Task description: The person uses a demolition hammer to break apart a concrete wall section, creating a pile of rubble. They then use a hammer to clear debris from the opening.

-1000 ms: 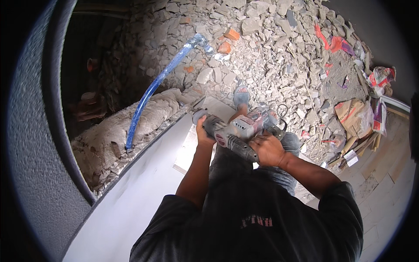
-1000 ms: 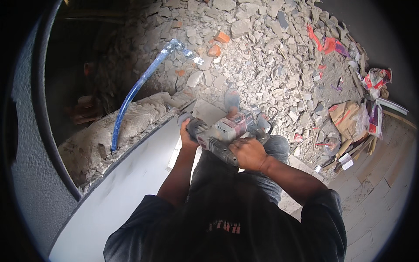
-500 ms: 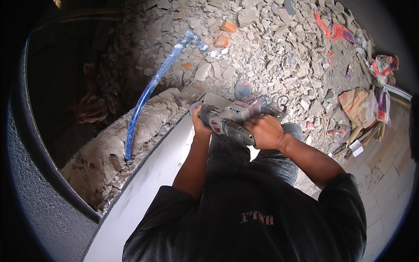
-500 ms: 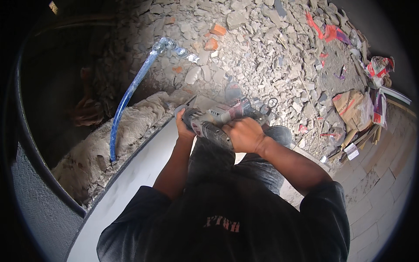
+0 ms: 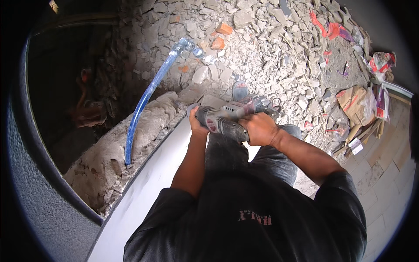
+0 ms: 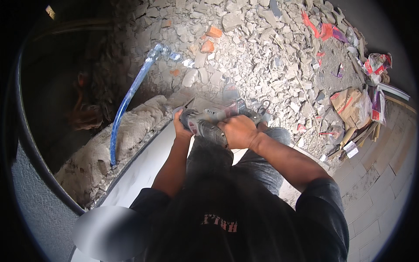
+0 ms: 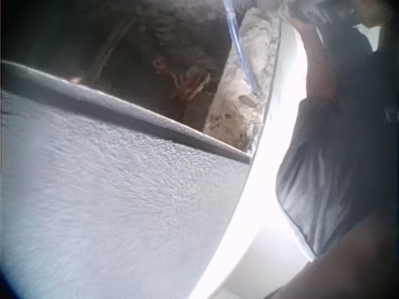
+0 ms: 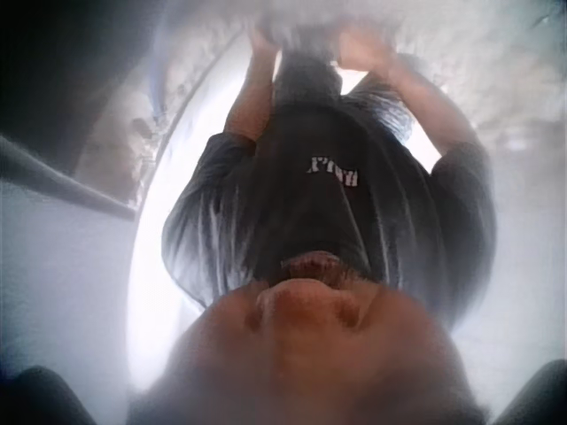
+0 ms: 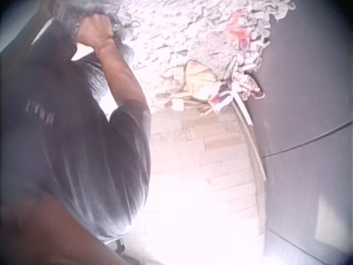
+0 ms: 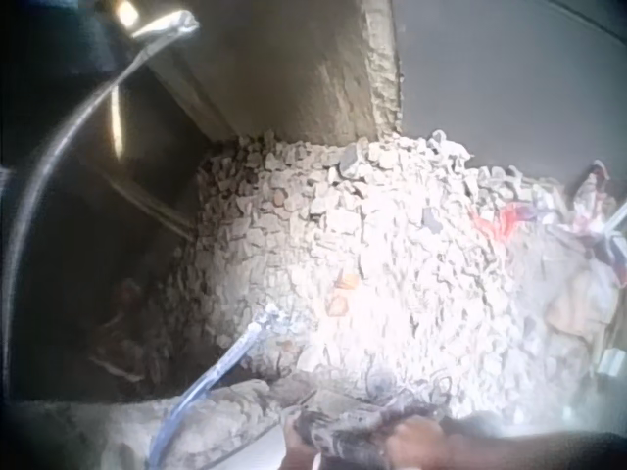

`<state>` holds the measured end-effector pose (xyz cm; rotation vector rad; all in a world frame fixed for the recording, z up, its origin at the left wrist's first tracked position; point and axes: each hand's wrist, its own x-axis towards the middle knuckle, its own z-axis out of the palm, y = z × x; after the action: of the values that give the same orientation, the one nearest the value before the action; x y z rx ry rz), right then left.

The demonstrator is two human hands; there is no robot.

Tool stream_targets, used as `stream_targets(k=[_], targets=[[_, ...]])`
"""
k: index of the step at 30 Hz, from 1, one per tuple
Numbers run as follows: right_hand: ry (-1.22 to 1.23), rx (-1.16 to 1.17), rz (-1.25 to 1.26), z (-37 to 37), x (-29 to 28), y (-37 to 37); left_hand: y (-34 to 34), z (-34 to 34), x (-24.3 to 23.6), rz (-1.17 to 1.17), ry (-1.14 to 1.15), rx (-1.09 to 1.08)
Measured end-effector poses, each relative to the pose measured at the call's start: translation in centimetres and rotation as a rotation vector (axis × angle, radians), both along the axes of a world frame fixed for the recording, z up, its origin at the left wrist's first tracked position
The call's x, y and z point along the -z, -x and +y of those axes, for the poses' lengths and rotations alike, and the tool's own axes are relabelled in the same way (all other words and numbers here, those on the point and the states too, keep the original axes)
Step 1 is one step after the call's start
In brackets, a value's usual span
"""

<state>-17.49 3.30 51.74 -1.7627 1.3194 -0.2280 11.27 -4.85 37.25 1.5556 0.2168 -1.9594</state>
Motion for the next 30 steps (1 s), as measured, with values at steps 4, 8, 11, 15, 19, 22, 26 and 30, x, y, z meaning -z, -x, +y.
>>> stream_targets(k=[4,8,11,15,19,22,26,30], targets=[[-0.101,0.019,0.03,-0.7,1.4,0.4,0.7,0.4,-0.5,-0.024,-0.014,0.027],[-0.167,0.031,0.041,-3.4,1.1,-1.5,0.5,-3.7,0.0,-0.138,-0.077,0.056],[-0.22,0.092,-0.012,-4.7,1.0,-4.7,-2.2,-6.1,0.9,-0.183,-0.039,0.085],[-0.203,0.077,0.0,-3.8,-1.0,-3.7,-2.0,-6.5,-0.2,-0.151,-0.152,0.172],[-0.113,0.161,-0.031,0.7,-2.9,-0.4,1.5,-3.1,-3.5,0.042,-0.139,0.108],[-0.128,0.138,-0.023,2.9,-6.7,3.0,4.2,-0.4,-6.9,0.157,-0.234,0.034],[-0.032,0.102,-0.061,5.8,-12.0,6.5,7.0,3.0,-14.1,0.296,-0.245,-0.036],[0.04,0.013,-0.096,7.1,-18.1,7.8,7.6,7.0,-19.0,0.302,-0.101,-0.076]])
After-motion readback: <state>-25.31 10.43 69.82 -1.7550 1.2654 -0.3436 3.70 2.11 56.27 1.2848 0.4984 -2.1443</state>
